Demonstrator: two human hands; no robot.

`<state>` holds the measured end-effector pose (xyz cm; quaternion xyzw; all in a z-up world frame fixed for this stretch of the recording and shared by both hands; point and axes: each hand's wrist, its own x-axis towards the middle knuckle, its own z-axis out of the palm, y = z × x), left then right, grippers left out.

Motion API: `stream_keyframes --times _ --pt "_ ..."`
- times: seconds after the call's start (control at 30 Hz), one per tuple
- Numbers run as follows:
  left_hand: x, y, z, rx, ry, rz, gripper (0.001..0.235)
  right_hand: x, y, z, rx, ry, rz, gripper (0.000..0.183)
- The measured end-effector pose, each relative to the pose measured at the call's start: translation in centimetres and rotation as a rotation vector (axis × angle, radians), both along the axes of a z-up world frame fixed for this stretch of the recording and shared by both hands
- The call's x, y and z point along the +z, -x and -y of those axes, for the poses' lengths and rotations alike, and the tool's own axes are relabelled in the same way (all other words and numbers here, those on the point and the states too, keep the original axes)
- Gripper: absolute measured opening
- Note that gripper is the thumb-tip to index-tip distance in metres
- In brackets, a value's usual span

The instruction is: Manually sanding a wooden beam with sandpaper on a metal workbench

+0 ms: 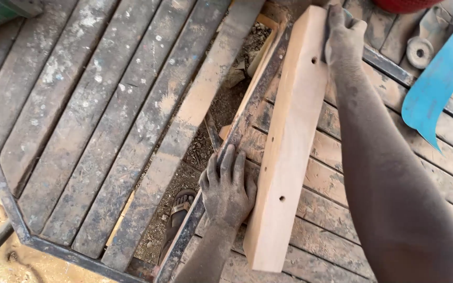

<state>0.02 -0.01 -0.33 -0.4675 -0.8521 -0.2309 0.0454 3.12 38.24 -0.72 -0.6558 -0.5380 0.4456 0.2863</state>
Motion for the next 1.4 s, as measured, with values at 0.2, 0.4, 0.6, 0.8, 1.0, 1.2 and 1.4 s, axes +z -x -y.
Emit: stream_keyframes --times 0.2,0.4,0.6,0.8,1.0,1.2,1.4 --pt "-0.5 -0.3 0.2 -0.004 -0.010 -0.040 0.043 5.8 -5.6 22.4 0.092 0.052 0.103 0.047" --pt "-0.2 -0.4 0.4 -0.018 -0.040 -0.076 0.042 7.2 -12.3 42.1 -0.048 0.367 0.292 0.073" --pt "-0.4 -0.2 0.2 0.000 0.004 -0.048 0.045 8.5 -6.3 29.2 -0.034 0.329 0.144 0.076" --pt "-0.6 -0.4 0.1 0.026 -0.034 -0.015 0.047 3.9 0.0 10.4 0.063 -0.022 0.082 0.070" --pt "-0.1 -0.1 0.1 -0.005 0.008 0.026 0.044 2.5 1.9 1.9 0.008 -0.022 0.139 0.065" --pt "0.0 -0.3 0.3 0.007 -0.010 -0.024 0.043 8.8 -1.5 19.9 -0.008 0.205 0.099 0.062" --pt "0.0 -0.1 -0.1 0.018 0.025 -0.002 0.044 7.0 -2.9 21.1 -0.005 0.191 0.239 0.082"
